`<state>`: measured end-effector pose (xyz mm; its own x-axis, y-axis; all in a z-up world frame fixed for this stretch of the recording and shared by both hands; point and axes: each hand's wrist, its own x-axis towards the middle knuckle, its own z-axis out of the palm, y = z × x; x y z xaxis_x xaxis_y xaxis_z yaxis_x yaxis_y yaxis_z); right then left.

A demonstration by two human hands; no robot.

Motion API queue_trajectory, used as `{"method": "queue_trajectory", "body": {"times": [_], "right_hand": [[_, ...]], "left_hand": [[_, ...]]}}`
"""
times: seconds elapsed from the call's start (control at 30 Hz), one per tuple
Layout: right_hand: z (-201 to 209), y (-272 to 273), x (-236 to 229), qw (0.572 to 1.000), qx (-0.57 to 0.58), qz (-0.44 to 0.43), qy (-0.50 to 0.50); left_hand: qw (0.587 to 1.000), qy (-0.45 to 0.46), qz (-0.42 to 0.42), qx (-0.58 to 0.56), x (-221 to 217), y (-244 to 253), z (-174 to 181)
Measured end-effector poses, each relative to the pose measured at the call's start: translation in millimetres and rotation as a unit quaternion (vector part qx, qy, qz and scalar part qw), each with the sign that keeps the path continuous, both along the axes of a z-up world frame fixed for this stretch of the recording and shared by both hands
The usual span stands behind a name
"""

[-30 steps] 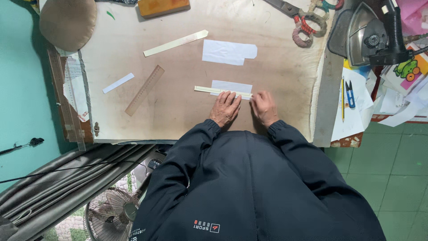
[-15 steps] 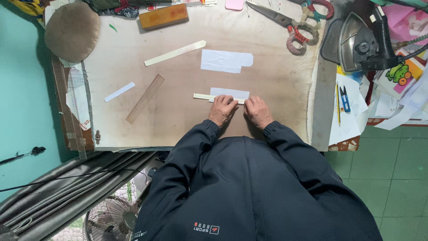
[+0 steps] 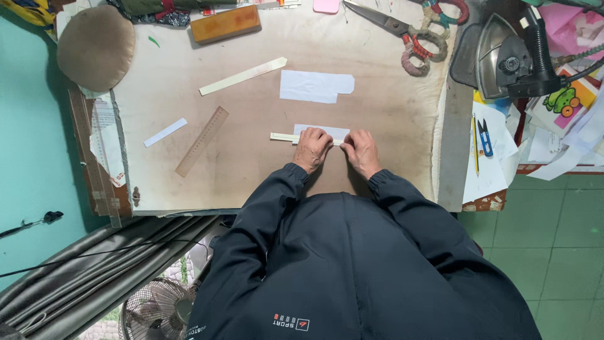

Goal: The person irons long white fabric strips on a workbench using a steam iron. They repeatedly pick up the strips, fold them, and press them with the iron, occasionally moving other items on the cluttered table.

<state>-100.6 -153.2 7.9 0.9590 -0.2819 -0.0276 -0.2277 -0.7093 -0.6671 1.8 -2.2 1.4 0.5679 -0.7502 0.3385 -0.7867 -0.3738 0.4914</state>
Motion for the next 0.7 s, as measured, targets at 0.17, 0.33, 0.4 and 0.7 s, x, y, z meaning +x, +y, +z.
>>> {"method": "queue_trajectory", "body": {"times": [0.17, 0.33, 0.4, 0.7], "right_hand": [[-3, -1, 1, 0.996, 0.067, -0.046, 0.033], [-3, 0, 5, 0.994, 0.066, -0.062, 0.063], [-3, -1, 7, 0.994, 0.053, -0.066, 0.061], [4, -17, 9, 0.993, 0.075, -0.054, 0.08]], "left_hand": [[1.0, 0.017, -0.005, 0.022, -1, 2, -1], [0.998, -0.03, -0.045, -0.02, 0, 2, 1], [0.997, -0.053, -0.053, -0.036, 0, 2, 4], [0.995, -0.058, -0.054, -0.064, 3, 3, 8]]}}
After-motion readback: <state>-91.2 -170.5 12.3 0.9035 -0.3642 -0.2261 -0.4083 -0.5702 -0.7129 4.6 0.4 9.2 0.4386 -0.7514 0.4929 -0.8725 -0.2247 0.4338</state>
